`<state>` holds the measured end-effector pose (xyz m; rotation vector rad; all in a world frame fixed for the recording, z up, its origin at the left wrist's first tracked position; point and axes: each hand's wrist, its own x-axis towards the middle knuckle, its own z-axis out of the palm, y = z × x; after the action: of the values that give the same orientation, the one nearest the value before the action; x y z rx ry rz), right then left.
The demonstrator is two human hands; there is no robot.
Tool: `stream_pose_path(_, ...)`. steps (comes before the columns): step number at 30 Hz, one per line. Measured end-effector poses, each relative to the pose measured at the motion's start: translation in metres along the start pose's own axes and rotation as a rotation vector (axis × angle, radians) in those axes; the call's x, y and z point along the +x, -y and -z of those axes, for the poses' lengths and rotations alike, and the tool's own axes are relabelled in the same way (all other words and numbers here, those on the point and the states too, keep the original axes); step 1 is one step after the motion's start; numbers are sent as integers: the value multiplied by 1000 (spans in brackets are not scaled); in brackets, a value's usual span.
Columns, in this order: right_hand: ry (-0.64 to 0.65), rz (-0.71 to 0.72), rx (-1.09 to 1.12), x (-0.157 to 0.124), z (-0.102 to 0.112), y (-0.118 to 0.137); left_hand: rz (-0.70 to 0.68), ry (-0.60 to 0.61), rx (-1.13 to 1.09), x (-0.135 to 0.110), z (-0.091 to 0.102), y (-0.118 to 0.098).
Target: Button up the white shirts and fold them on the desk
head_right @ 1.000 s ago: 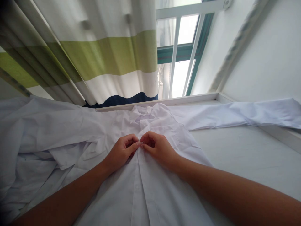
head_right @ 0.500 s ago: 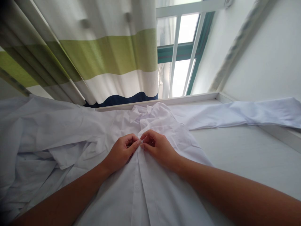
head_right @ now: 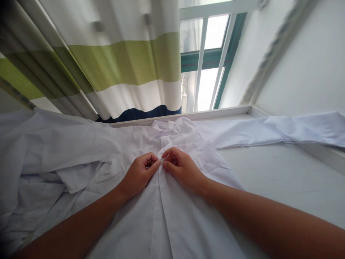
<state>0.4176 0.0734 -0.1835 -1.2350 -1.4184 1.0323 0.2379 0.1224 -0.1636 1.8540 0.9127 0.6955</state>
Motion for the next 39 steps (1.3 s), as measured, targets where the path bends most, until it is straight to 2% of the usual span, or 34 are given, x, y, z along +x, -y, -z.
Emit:
stream_pose_path(21, 31, -42, 113, 3, 2, -2, -83, 27, 137, -3, -1, -2)
stream_pose_path(39, 16, -26, 116, 3, 5, -1, -31, -8, 92, -6, -7, -1)
